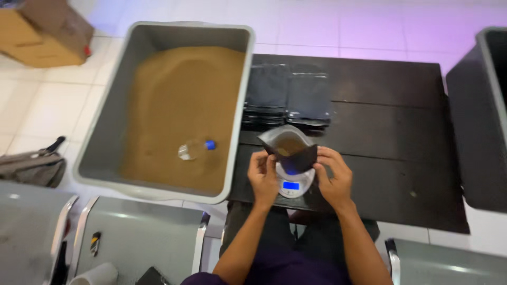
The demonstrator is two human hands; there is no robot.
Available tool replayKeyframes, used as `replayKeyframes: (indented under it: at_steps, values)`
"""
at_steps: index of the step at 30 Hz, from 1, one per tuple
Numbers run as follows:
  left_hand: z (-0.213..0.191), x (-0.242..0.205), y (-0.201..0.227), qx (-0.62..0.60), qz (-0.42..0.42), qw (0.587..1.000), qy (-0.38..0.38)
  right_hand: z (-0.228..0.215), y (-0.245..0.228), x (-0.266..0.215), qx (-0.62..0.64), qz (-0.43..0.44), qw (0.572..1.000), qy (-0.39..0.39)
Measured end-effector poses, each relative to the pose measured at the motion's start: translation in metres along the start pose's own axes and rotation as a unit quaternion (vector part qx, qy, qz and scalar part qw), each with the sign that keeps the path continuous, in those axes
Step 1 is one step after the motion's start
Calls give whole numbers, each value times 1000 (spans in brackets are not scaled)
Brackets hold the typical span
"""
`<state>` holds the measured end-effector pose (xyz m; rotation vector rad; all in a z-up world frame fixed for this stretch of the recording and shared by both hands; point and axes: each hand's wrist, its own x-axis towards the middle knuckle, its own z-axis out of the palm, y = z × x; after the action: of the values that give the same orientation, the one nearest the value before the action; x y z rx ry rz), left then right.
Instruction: The person scoops a brown granular material from a large bin into black pouches using a cut plastic bottle as a scoop. They weigh each pouch on a digital scale, adjust the contents, and then fold the top of the pouch closed before placing it in a bin.
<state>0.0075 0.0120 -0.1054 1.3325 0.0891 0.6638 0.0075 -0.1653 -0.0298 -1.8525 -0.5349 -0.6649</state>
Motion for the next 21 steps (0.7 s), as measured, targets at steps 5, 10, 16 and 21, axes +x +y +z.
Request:
replayKeyframes:
  at_steps: [5, 10, 16, 21]
  values:
    - [31, 4, 51, -254, -170, 943, 130, 11, -25, 10, 61, 10, 996, -58]
    - [41, -1, 70, -335, -223, 889, 216, 28, -28, 8, 21, 48, 995, -83]
    - [32, 5, 71, -342, -221, 887, 216, 33, -72, 57, 12, -11, 992, -127]
    - [31, 12, 84, -353, -218, 884, 216, 36, -93, 83, -4, -54, 987, -151]
